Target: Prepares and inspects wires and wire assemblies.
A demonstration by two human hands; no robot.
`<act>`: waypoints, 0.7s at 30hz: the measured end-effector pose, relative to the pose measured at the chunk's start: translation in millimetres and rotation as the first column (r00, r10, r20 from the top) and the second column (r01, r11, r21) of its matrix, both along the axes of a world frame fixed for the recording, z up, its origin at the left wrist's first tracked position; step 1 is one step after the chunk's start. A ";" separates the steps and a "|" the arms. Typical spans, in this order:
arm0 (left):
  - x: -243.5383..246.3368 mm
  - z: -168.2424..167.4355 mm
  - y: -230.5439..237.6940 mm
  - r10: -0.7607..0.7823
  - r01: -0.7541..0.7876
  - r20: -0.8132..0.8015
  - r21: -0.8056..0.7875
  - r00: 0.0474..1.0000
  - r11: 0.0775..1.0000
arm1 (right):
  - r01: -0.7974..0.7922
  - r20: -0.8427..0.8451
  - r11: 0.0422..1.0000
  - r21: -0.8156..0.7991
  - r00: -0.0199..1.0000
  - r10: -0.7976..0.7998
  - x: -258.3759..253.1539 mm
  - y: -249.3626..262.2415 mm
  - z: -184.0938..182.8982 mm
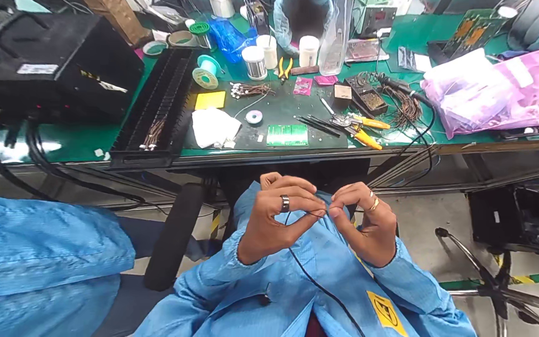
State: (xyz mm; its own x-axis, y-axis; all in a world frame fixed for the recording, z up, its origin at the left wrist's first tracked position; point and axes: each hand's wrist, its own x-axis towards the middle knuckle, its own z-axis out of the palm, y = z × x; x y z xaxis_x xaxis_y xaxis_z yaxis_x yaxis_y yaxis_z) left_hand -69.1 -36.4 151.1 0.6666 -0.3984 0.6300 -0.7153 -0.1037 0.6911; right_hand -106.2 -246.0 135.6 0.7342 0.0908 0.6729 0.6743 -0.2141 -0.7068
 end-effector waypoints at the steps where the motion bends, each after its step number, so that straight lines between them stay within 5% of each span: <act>1: -0.3 0.4 -1.4 0.039 -0.040 0.031 0.015 0.999 0.999 | 0.014 -0.034 1.000 0.028 0.999 -0.013 -1.1 2.0 -1.2; 4: 0.5 2.5 -5.7 0.147 -0.157 0.138 0.065 0.979 0.986 | 0.008 -0.237 0.981 0.196 0.971 0.039 -4.7 8.6 -4.0; 9: 4.1 5.3 -3.3 0.161 -0.197 0.230 0.144 0.960 0.970 | -0.063 -0.452 0.826 0.560 0.812 0.368 -10.2 13.2 -11.8; 11: 6.5 9.8 2.4 0.102 -0.139 0.210 0.168 0.972 0.976 | -0.091 -0.315 0.930 0.356 0.925 0.212 -12.6 10.2 -12.9; 14: 8.7 18.5 9.7 0.010 -0.039 0.154 0.188 0.988 0.981 | 0.209 0.202 0.971 -0.113 0.962 -0.184 -9.9 2.0 -19.3; 17: 7.4 23.9 12.5 -0.055 0.031 0.109 0.211 0.993 0.977 | 0.417 0.491 0.896 -0.151 0.819 -0.298 -10.2 2.5 -21.0; 21: 5.0 27.1 12.9 -0.103 0.067 0.112 0.282 0.988 0.957 | 0.433 0.552 0.876 -0.214 0.793 -0.257 -14.1 -0.5 -16.8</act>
